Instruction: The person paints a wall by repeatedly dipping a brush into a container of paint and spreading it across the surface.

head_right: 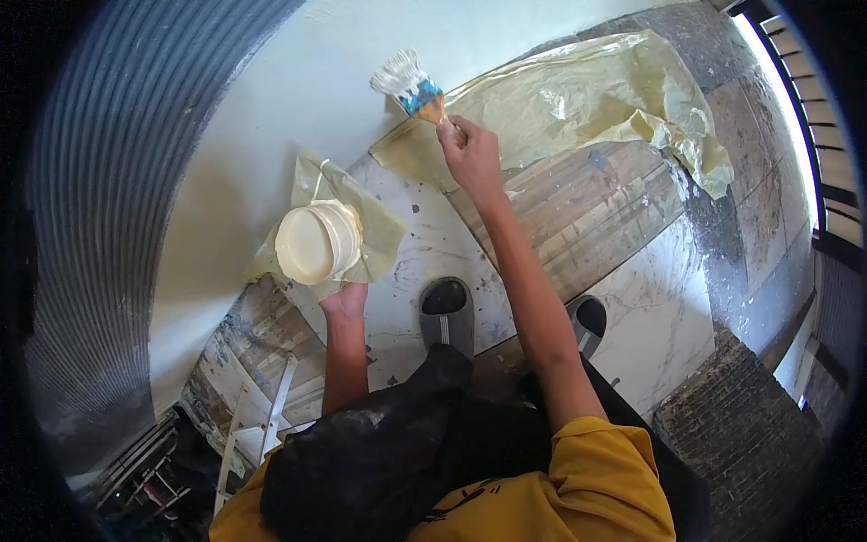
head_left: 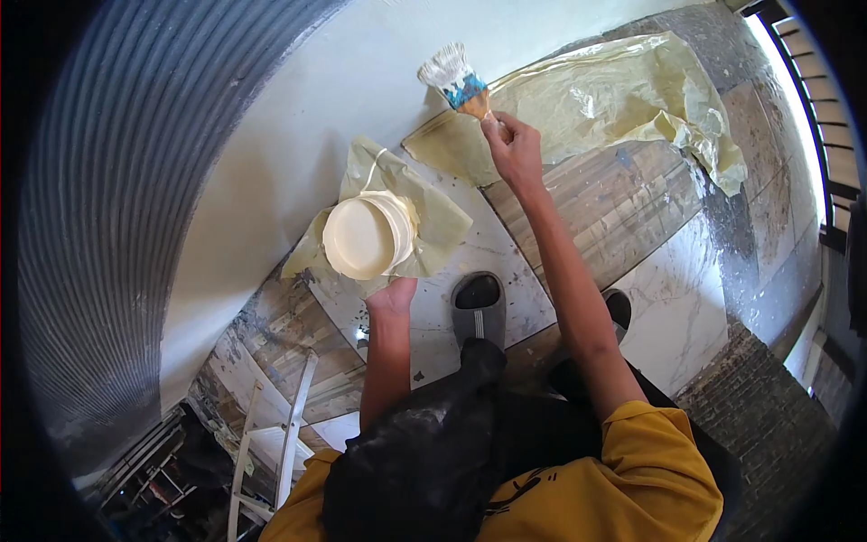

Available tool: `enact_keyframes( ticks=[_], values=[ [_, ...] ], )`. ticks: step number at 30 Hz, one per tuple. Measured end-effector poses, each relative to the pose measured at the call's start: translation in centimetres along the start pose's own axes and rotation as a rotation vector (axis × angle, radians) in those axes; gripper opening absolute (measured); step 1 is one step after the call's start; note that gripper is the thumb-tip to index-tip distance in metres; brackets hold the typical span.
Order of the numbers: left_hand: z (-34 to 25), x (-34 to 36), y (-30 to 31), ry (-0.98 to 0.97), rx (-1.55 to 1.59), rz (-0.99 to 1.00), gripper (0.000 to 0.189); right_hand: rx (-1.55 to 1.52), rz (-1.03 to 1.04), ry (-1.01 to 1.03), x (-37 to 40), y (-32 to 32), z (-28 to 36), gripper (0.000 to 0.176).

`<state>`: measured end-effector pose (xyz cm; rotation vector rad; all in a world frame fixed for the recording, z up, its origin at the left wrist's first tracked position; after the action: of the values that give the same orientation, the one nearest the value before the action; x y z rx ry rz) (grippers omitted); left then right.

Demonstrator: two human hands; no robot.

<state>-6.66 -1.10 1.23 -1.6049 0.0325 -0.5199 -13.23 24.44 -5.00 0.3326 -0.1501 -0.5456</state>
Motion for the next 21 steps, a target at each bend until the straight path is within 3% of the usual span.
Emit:
enact_keyframes(
  ticks=[7,11,14,16,21],
  values=[
    [-0.1,0.0,0.5,-0.004,0.042,-0.025,0.059,0.266,-0.004,-0.113,0.7,0.1,-5.1,0.034],
    [-0.4,0.0,0.5,-0.033,-0.055,-0.011,0.059,0.235,-0.025,-0.15,2.5,3.4,-6.6,0.035],
    [-0.5,0.0,0.5,-0.021,-0.02,-0.007,0.059,0.119,-0.018,-0.31,3.4,4.5,-8.0,0.033],
    [-0.5,0.1,0.4,-0.003,-0.033,0.024,0.059,-0.419,-0.125,-0.262,3.1,3.1,-9.1,0.028],
    [-0.6,0.1,0.2,-0.009,-0.017,0.015,0.059,-0.487,-0.205,-0.235,0.8,0.5,-8.8,0.022]
  ],
)
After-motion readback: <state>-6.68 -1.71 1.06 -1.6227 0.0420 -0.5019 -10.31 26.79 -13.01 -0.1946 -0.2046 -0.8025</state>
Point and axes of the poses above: each hand's wrist, its own x-axis away from the middle knuckle, its own y-axis out of the back of the hand, z = x × y, the point moved 6 cm from there along -x, towards the middle knuckle, and after that the axes turned 7 degrees about x, right-handed, at the moved point
